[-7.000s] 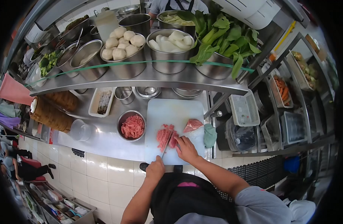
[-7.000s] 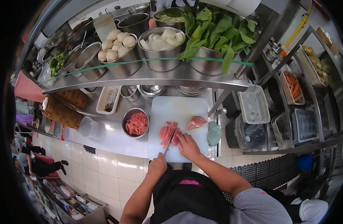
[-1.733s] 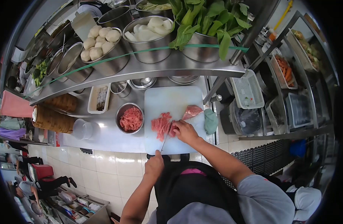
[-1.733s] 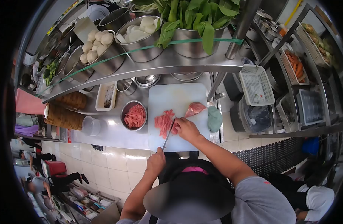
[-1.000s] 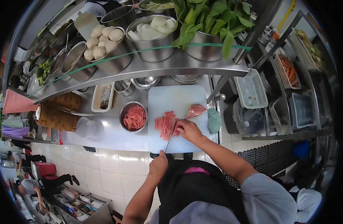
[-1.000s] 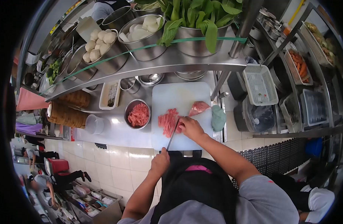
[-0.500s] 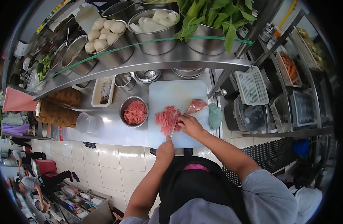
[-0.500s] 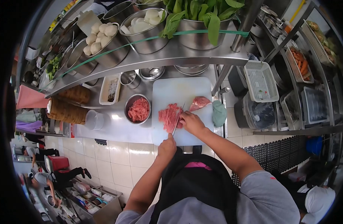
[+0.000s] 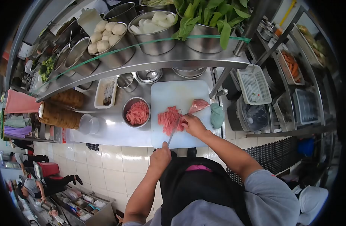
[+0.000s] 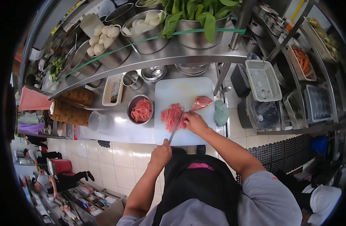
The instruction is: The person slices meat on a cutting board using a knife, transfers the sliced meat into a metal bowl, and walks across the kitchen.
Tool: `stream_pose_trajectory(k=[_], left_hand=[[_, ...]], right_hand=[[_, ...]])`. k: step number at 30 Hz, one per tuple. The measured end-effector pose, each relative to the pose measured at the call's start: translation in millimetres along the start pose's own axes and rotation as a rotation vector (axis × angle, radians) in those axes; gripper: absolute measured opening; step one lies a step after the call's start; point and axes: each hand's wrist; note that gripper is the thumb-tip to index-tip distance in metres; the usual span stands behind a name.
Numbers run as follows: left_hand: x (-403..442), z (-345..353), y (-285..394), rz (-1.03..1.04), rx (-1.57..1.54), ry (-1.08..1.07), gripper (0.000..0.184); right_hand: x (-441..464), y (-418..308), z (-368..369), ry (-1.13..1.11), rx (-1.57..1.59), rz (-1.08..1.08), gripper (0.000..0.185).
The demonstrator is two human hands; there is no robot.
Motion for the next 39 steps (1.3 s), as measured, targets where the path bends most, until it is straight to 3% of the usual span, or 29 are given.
stream_pose_trajectory(k=[11,23,33,39], left_hand=[[36,68,5,-0.012,0.003,0.052,0.018],[-2,9,-3,0.041,0.048,-0.013,0.02],[29,69,3,0.039,-0.002,0.115,0.019],[14,46,-19,0.036,-0.043,-0.003,0.018]], right_hand=[[5,-1,2,-0.035,-0.089,-0.028,0.014],[-7,8,4,0.023,-0.021,-0.073,0.014],[-3,8,2,-0.002,-0.044,-0.075,0.015],[-7,4,3,0.064,-0.037,-0.051,0.014]])
Point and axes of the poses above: each hand's wrist, its own x-axis towards the middle knuckle, its own z-axis out of the palm, y = z × x, and after that the axes turned 3 degrees about x, right-handed
